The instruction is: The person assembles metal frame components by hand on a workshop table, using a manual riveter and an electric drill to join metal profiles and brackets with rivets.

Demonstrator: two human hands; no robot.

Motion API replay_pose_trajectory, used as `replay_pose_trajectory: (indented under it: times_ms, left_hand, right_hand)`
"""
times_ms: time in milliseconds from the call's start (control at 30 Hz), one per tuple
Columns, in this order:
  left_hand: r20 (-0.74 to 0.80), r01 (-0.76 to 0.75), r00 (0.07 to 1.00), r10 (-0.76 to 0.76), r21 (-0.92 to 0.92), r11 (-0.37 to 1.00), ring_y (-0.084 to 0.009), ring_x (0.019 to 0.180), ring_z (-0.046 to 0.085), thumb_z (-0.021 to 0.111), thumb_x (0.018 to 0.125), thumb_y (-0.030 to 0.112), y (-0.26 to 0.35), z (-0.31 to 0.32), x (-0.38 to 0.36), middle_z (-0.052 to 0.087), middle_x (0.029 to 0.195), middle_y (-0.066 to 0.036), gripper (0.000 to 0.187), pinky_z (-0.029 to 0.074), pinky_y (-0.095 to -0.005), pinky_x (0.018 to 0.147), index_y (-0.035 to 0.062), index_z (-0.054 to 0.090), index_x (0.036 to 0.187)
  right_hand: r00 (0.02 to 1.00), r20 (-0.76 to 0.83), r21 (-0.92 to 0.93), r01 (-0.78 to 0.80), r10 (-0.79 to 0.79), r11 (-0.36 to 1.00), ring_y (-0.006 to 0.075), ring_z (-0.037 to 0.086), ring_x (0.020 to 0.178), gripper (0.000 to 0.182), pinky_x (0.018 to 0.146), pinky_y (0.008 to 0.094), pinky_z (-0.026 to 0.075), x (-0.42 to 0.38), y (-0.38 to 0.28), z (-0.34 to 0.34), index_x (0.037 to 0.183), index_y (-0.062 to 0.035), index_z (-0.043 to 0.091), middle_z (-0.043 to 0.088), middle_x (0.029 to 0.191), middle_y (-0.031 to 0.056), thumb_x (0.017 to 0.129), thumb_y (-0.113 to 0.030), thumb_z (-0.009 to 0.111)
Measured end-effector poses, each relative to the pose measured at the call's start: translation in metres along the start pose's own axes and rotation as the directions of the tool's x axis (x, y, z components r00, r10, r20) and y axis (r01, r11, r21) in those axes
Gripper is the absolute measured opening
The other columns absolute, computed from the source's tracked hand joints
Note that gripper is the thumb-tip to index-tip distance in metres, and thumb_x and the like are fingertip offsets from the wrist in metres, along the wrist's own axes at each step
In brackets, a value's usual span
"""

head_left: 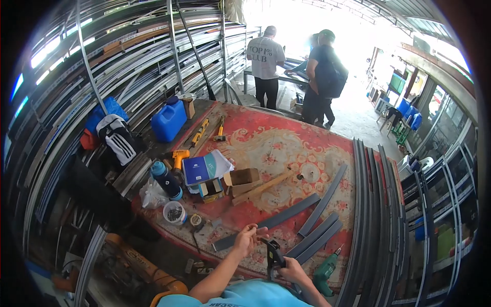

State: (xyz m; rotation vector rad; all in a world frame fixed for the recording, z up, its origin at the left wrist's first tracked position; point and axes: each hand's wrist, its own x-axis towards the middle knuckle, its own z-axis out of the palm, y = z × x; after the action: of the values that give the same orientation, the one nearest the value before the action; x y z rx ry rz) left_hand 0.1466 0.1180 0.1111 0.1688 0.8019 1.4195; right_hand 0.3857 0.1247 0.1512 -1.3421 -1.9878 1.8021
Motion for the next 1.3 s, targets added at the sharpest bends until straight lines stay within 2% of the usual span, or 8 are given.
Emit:
replay_pose_trajectory:
  times_ms: [33,133,367,467,633,733,933,1300]
  left_hand:
    - [0.001,-0.034,0.999,0.035,-0.144,0.989,-0.0276,0.097,0.069,0.049,0.102,0.015,-0.001,0.001,-0.005,0.068,0.111,-0.013,0.006,0.056,-0.0387,0.086,0.0121,0.054,0.103]
    - [-0.072,-0.179,0.983,0.168,-0.191,0.965,-0.03,0.097,0.068,0.054,0.101,0.017,-0.006,0.002,-0.011,0.068,0.113,-0.012,0.007,0.057,-0.0435,0.087,0.0129,0.055,0.107]
    - [-0.145,-0.328,0.941,0.306,-0.164,0.931,-0.0284,0.094,0.068,0.056,0.1,0.019,0.0,0.024,-0.029,0.069,0.109,-0.011,0.006,0.057,-0.0437,0.087,0.0128,0.058,0.1]
    - [-0.192,-0.355,0.928,0.32,-0.192,0.915,-0.0266,0.091,0.069,0.057,0.1,0.019,-0.001,0.03,-0.034,0.069,0.104,-0.01,0.006,0.057,-0.0414,0.085,0.0129,0.059,0.1]
    - [-0.141,-0.396,0.912,0.384,-0.062,0.916,-0.0228,0.086,0.07,0.058,0.1,0.023,-0.006,0.043,-0.036,0.071,0.095,-0.007,0.009,0.058,-0.0335,0.075,0.0143,0.059,0.098]
    - [-0.089,-0.426,0.903,0.42,-0.065,0.902,-0.0224,0.086,0.07,0.058,0.099,0.024,-0.008,0.056,-0.036,0.071,0.095,-0.007,0.009,0.058,-0.0321,0.073,0.0153,0.06,0.098]
    - [-0.104,-0.396,0.918,0.383,-0.191,0.898,-0.0252,0.088,0.071,0.058,0.099,0.025,-0.009,0.067,-0.036,0.07,0.097,-0.011,0.013,0.059,-0.0347,0.074,0.0134,0.055,0.104]
    - [-0.115,-0.382,0.922,0.37,-0.111,0.917,-0.0229,0.086,0.071,0.058,0.099,0.025,-0.01,0.068,-0.044,0.07,0.098,-0.01,0.012,0.059,-0.0314,0.068,0.0136,0.056,0.102]
  right_hand:
    - [1.0,0.01,-0.084,0.019,-0.018,0.996,0.0161,0.062,0.07,0.028,0.067,0.0361,0.049,0.003,-0.008,0.003,0.104,0.0014,0.064,0.064,0.075,0.0122,0.079,-0.01,0.064]
    - [0.995,0.065,-0.151,0.088,-0.079,0.985,0.021,0.064,0.072,0.029,0.069,0.0388,0.049,0.004,-0.027,0.004,0.103,0.0022,0.063,0.063,0.075,0.0174,0.077,-0.01,0.062]
    - [0.976,0.12,-0.2,0.203,-0.181,0.958,0.0281,0.065,0.075,0.03,0.072,0.0411,0.048,0.004,-0.034,0.004,0.103,0.002,0.062,0.063,0.078,0.0231,0.074,-0.007,0.059]
    - [0.966,0.105,-0.118,0.248,-0.237,0.961,0.0237,0.062,0.07,0.029,0.067,0.0391,0.047,0.003,-0.029,0.005,0.102,0.0015,0.063,0.062,0.073,0.0178,0.074,-0.005,0.058]
    - [0.979,0.083,0.003,0.189,-0.188,0.982,0.0109,0.05,0.063,0.033,0.057,0.0311,0.042,-0.003,-0.026,-0.001,0.105,-0.0015,0.064,0.054,0.07,0.0016,0.072,0.002,0.056]
    - [0.984,0.084,0.121,0.149,-0.159,0.981,0.0109,0.05,0.063,0.038,0.057,0.0302,0.042,-0.007,-0.024,-0.002,0.109,-0.002,0.064,0.054,0.071,-0.0007,0.073,0.004,0.054]
    - [0.954,0.08,0.133,0.275,-0.287,0.952,0.0102,0.047,0.07,0.044,0.062,0.0263,0.04,-0.011,-0.023,-0.01,0.118,-0.0017,0.061,0.051,0.076,-0.0026,0.074,0.003,0.056]
    - [0.959,0.159,0.053,0.228,-0.234,0.972,0.0105,0.047,0.073,0.049,0.065,0.0262,0.04,-0.016,-0.028,-0.011,0.123,-0.0023,0.057,0.051,0.079,-0.0007,0.074,0.003,0.055]
